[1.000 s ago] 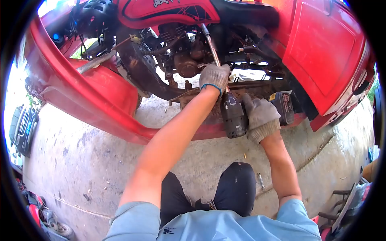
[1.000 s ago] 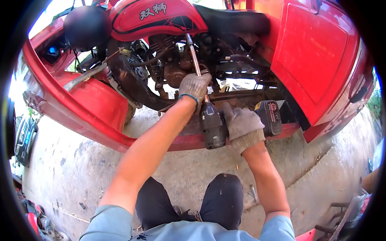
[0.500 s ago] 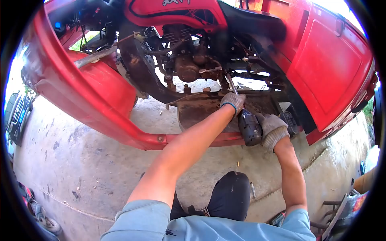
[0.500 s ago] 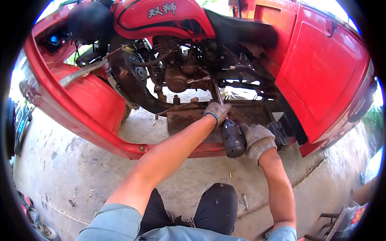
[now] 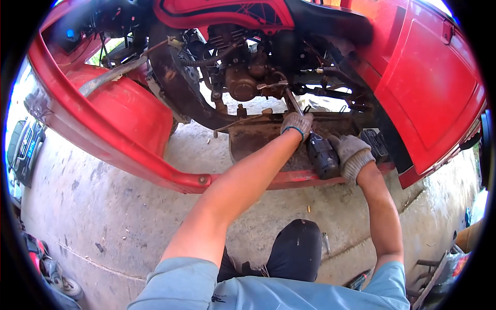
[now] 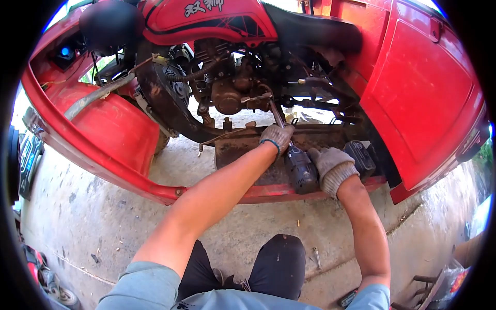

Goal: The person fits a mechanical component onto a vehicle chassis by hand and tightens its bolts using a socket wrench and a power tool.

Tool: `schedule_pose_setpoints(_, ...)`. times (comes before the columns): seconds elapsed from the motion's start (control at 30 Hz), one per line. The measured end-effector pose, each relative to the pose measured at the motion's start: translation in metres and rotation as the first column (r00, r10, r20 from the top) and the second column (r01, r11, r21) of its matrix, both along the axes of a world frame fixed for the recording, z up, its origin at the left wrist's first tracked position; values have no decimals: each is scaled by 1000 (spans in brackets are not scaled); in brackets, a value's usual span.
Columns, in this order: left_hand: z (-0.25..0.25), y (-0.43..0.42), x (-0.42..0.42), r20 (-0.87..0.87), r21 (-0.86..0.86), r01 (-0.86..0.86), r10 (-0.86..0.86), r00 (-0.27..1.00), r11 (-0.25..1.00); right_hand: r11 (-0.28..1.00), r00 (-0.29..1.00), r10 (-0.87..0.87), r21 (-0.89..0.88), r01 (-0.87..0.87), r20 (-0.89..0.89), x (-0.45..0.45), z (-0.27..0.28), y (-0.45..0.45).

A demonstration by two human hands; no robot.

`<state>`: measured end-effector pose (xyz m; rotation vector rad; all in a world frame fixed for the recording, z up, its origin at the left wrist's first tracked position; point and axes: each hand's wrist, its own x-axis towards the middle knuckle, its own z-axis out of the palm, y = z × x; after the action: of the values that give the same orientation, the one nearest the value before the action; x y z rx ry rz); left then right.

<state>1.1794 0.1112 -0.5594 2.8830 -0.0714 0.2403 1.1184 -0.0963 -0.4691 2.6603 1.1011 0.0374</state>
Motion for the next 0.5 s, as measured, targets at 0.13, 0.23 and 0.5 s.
schedule_pose_setpoints(0.13,-1,8,11,-17,28,13,-13,1000,1000,1000,1000,-7,23,8,-18,11,-7,7)
schedule_pose_setpoints(0.23,5,7,15,-54,91,25,-20,998,996,1000,998,-7,-20,6,-57,17,-5,9)
schedule_pose_setpoints(0.5,-3,14,24,25,132,12,-16,1000,991,1000,1000,1,14,-1,9,23,-13,13)
